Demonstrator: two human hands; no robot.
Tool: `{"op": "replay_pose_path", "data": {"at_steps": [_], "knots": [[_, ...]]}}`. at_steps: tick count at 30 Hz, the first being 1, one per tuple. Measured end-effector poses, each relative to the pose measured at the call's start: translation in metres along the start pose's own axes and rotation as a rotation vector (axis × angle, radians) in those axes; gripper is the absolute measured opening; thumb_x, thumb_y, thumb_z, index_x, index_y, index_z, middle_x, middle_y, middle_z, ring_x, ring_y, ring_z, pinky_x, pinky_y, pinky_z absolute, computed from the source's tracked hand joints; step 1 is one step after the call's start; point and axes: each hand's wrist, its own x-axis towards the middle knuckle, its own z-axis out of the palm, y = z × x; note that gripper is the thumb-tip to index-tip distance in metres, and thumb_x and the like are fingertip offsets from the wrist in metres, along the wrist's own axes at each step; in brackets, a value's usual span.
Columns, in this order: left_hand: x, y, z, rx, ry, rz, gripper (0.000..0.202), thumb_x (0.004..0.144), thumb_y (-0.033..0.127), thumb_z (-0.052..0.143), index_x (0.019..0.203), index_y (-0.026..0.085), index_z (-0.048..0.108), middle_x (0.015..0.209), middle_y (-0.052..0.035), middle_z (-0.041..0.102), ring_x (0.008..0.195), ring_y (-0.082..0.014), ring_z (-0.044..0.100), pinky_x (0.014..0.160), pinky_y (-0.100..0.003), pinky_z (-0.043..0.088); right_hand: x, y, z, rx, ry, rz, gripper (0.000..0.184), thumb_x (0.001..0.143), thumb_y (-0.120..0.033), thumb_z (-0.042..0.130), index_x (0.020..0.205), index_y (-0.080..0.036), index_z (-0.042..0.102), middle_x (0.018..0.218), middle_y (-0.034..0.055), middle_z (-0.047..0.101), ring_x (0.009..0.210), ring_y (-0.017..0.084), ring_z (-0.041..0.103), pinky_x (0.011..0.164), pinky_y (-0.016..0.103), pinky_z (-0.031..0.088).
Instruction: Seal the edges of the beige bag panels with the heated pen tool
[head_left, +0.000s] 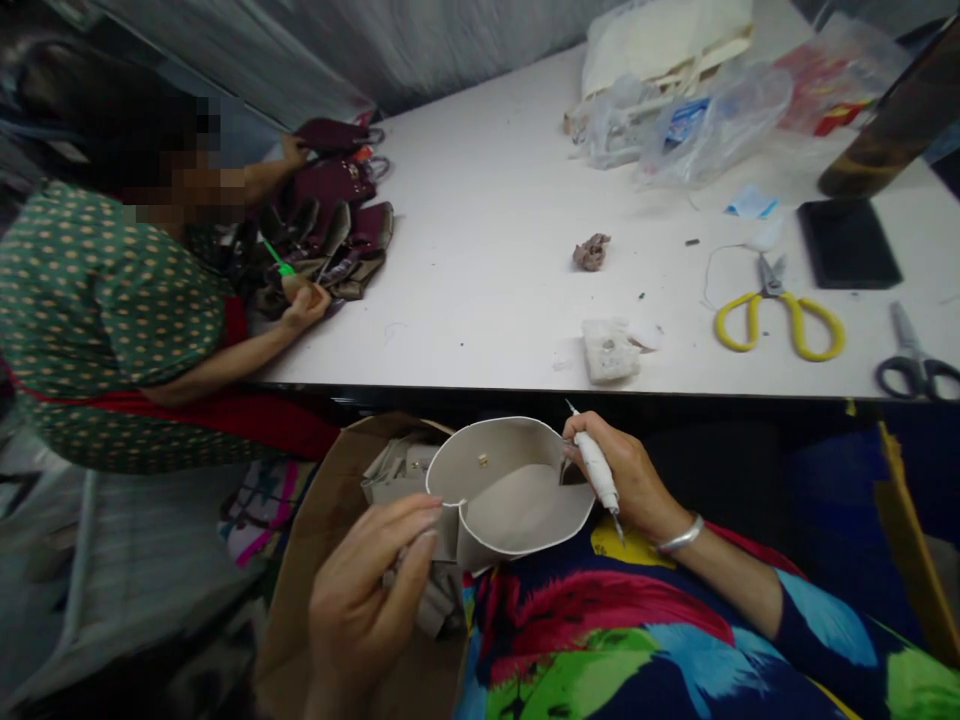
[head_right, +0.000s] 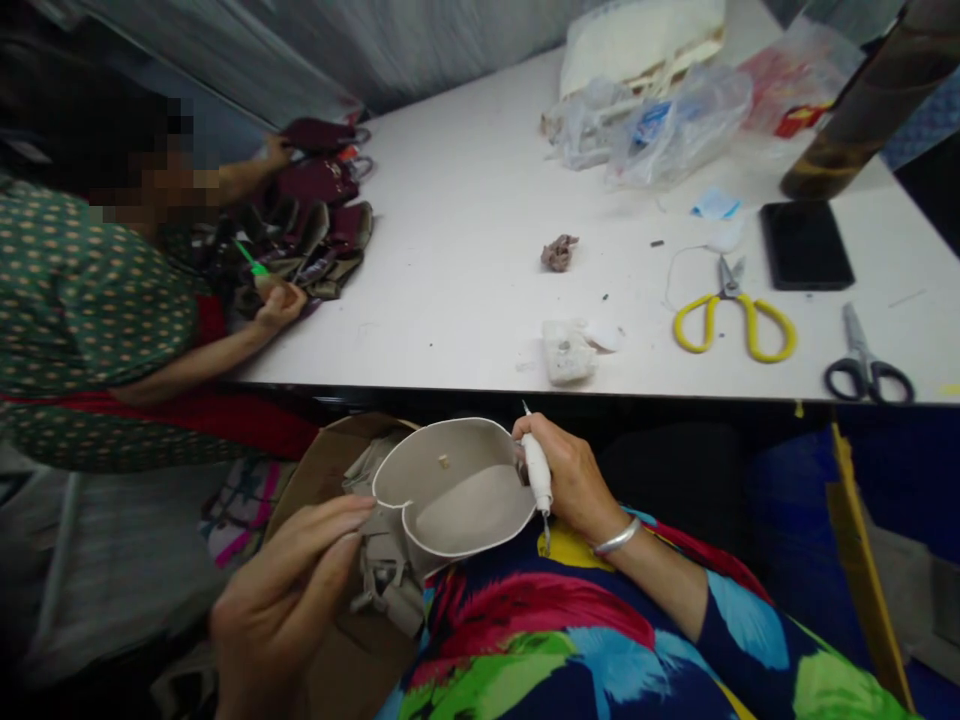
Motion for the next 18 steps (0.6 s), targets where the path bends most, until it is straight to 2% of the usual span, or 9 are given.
{"op": "replay_pose_path", "data": {"at_steps": [4,7,10,13,16,18], "knots": [[-0.010,0.005,0.024,0.080,-0.234,0.146,0.024,0.098,0.017,0.065,0.122,0.019,0.071,0.125,-0.0091,0.076,0.112,-0.0208,0.074,0.096,-0.028,0.060,-0.005,-0.002,-0.001,-0.028,0.010,-0.024,0.007,0.100,-0.017,0.058,0.105,-0.022,0.059,0.082,-0.0025,0.058,0.068,0.014,0.053,0.062,0.023,0.037],[-0.017,0.010,0.036,0.126,-0.322,0.185,0.023,0.102,0.025,0.061,0.123,0.019,0.070,0.122,-0.0098,0.077,0.108,-0.0228,0.076,0.092,-0.030,0.062,-0.008,-0.001,-0.002,-0.040,0.015,-0.032,0.006,0.100,-0.017,0.057,0.102,-0.022,0.059,0.082,-0.0017,0.059,0.068,0.014,0.054,0.063,0.023,0.037],[-0.019,0.014,0.042,0.170,-0.286,0.198,0.022,0.103,0.030,0.061,0.119,0.018,0.069,0.110,-0.0096,0.078,0.098,-0.0253,0.076,0.084,-0.035,0.062,-0.008,0.001,-0.003,-0.038,0.016,-0.035,0.007,0.099,-0.015,0.057,0.100,-0.022,0.058,0.081,-0.0024,0.059,0.067,0.014,0.054,0.062,0.022,0.037],[-0.015,0.017,0.049,0.162,-0.234,0.166,0.013,0.103,0.028,0.059,0.104,0.019,0.069,0.096,-0.0076,0.075,0.088,-0.0245,0.072,0.078,-0.036,0.057,-0.008,0.004,-0.004,-0.050,0.029,-0.030,0.010,0.096,-0.013,0.056,0.100,-0.022,0.058,0.080,-0.0031,0.058,0.068,0.014,0.055,0.063,0.022,0.036],[-0.011,0.023,0.061,0.091,-0.268,0.126,0.015,0.103,0.022,0.057,0.090,0.019,0.064,0.088,-0.0057,0.070,0.083,-0.0219,0.067,0.074,-0.033,0.052,-0.009,0.007,-0.006,-0.050,0.033,-0.021,0.009,0.095,-0.013,0.056,0.097,-0.022,0.058,0.080,-0.0032,0.057,0.070,0.014,0.054,0.063,0.022,0.036],[-0.012,0.027,0.068,0.034,-0.295,0.125,0.015,0.102,0.020,0.058,0.088,0.019,0.063,0.086,-0.0052,0.068,0.082,-0.0209,0.065,0.074,-0.032,0.051,-0.011,0.009,-0.009,-0.048,0.033,-0.012,0.008,0.095,-0.015,0.055,0.097,-0.022,0.059,0.081,-0.0026,0.058,0.071,0.014,0.055,0.064,0.023,0.036]]}}
